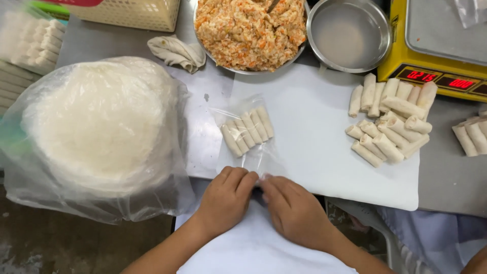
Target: Rolling spring rolls with filling and wrappers and placing them into plastic bags for packaging.
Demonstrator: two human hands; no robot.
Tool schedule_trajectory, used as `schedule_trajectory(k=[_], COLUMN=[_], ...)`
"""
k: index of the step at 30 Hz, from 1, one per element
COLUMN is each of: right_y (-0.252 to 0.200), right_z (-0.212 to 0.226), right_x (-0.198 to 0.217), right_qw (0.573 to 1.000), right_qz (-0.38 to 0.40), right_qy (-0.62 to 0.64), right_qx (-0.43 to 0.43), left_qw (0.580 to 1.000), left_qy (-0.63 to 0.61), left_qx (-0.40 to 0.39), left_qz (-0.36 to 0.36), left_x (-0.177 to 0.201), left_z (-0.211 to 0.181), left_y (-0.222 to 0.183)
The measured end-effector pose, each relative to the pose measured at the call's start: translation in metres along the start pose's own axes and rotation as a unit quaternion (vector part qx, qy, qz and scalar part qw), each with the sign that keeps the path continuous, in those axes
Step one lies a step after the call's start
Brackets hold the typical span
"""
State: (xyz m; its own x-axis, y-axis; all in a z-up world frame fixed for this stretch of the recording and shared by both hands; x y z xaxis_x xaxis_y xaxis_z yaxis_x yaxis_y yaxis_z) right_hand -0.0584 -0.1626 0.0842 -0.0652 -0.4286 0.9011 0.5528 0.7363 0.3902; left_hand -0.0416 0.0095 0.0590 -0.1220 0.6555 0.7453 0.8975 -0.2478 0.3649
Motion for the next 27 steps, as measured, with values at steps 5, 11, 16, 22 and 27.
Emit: schedule_trajectory(k=[5, 11, 16, 22, 27], right_y=[0.0, 0.011, -0.02, 0.036, 0.012], right_z=[-0.002, -0.005, -0.018, -0.02, -0.01], right_x=[0.0, 0.008, -0.055, -0.012, -0.026], right_qw=[0.999, 0.993, 0.994, 0.827, 0.99], right_qz=[0.021, 0.091, 0.056, 0.008, 0.03], right_qy=[0.018, 0.035, 0.062, 0.383, -0.126], right_qx=[-0.032, -0.068, -0.073, -0.411, 0.051], left_qw=[0.999, 0.997, 0.998, 0.998, 0.998], left_qy=[-0.016, 0.01, -0.006, -0.059, -0.061], left_qx=[0.02, -0.03, -0.039, -0.014, -0.02], left_qz=[-0.044, -0.075, -0.051, -0.01, -0.015], left_x=[0.005, 0.003, -0.002, -0.015, -0.01], left_z=[-0.004, -0.011, -0.015, -0.008, -0.013], left_y=[0.005, 0.01, 0.005, -0.006, -0.003])
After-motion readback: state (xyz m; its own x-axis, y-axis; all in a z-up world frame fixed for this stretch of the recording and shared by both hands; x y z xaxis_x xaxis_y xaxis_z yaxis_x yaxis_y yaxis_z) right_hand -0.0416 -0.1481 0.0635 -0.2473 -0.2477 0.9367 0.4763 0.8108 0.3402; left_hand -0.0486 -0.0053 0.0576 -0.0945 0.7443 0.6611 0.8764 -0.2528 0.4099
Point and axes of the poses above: each hand's wrist, its own y-axis towards the middle knuckle, its own x-axis out of the back of the hand, z = x × y, the point moved 3 cm from there along y, towards the middle knuckle, and after that the axes turned 13 degrees about x, right-handed, at the moved point
